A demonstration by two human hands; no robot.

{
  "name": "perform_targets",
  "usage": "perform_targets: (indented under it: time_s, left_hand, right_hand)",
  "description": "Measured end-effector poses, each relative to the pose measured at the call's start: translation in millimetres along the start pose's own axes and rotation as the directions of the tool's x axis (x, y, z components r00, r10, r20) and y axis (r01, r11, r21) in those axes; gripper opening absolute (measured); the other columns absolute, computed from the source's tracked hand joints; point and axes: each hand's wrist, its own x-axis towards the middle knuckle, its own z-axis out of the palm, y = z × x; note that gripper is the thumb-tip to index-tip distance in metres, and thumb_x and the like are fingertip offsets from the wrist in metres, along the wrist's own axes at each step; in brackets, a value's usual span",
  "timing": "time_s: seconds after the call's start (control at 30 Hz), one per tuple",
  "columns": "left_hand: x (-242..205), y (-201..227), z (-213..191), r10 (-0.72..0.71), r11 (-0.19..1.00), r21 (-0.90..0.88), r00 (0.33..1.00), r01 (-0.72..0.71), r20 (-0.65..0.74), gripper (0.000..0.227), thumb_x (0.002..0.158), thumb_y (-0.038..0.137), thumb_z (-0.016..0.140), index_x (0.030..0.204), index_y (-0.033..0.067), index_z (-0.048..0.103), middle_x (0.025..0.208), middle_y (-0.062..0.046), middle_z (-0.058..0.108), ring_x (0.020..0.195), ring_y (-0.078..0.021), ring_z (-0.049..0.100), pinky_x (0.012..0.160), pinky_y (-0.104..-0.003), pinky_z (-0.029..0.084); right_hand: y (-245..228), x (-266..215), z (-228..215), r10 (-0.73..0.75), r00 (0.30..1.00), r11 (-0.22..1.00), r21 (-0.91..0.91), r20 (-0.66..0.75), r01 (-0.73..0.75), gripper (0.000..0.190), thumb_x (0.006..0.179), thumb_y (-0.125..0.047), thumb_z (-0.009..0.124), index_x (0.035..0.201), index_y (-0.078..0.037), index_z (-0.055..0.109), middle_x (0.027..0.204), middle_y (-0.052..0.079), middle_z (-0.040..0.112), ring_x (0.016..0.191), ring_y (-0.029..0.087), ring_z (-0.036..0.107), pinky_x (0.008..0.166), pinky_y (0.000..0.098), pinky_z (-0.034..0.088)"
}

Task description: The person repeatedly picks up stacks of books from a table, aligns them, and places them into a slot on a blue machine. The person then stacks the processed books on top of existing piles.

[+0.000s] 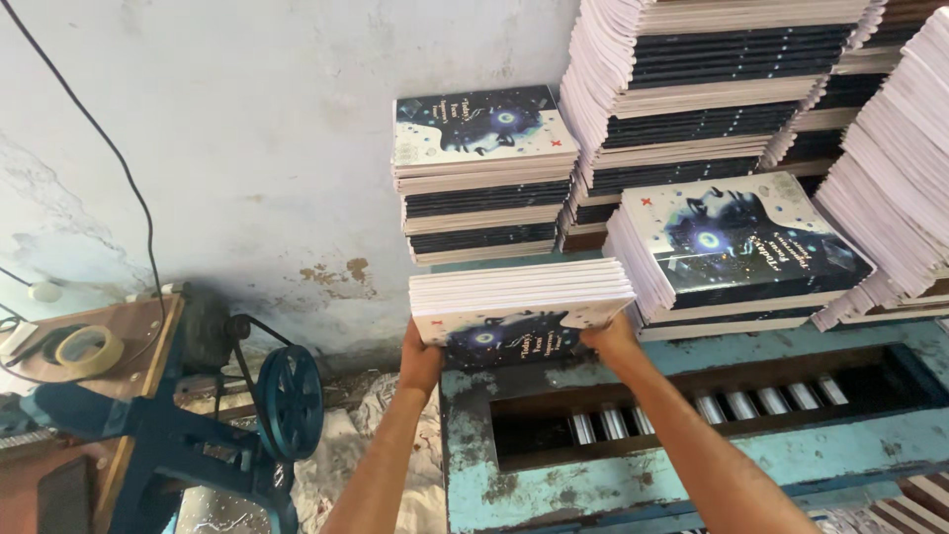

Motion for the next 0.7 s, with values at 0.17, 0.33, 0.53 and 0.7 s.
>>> perform_targets:
  time_s: [0.17,0.33,0.53,0.7]
  left_hand:
    - [4.6,-0.3,-9.4,-0.099,0.994,-0.039,0.994,0.101,0.057,0.057,0.079,-0.010,0.046,0.131,0.0102,0.057,0.084,-0.002,0.064,0.062,-0.0119,0.051,0.054,-0.028,0.042]
    - [6.5,-6.2,-8.3,-0.045,0.992,-0.116,0.996,0.054,0.077,0.058,0.082,-0.007,0.045,0.136,0.0092,0.059,0.085,-0.003,0.061,0.066,-0.0116,0.052,0.059,-0.028,0.045]
    - [-0.4,46.9,0.7,-0.028,0.998,-0.055,0.996,0.032,0.087,0.069,0.074,-0.005,0.050,0.141,0.0100,0.047,0.110,-0.010,0.065,0.089,-0.0192,0.060,0.071,-0.032,0.051]
    - [-35.9,146.5,25.8,0.694,0.395,0.728,0.701,-0.560,0.162,0.095,0.075,0.026,0.078,0.154,0.0021,0.030,0.145,-0.023,0.047,0.138,-0.0363,0.044,0.118,-0.049,0.034]
  right_hand:
    - [-22.6,3.3,-5.7,-0.185,0.981,0.962,0.216,0.058,0.169,0.049,0.071,0.008,0.065,0.119,-0.003,0.064,0.108,0.003,0.073,0.103,0.017,0.068,0.089,0.0308,0.054]
    - [-26.7,13.4,0.4,-0.087,0.989,0.966,0.254,0.121,0.054,0.030,0.083,0.003,0.063,0.112,-0.001,0.069,0.095,0.002,0.069,0.082,0.012,0.061,0.068,0.0291,0.047]
    - [-7.2,22.1,-5.3,-0.165,0.967,0.939,0.332,0.194,0.093,0.036,0.075,0.008,0.059,0.109,-0.001,0.069,0.091,0.002,0.068,0.076,0.011,0.058,0.064,0.0280,0.045]
    - [-5.7,24.3,-5.0,-0.092,0.981,0.966,0.255,0.169,0.046,0.034,0.076,0.008,0.060,0.107,-0.002,0.070,0.093,0.002,0.072,0.077,0.012,0.062,0.066,0.0280,0.049]
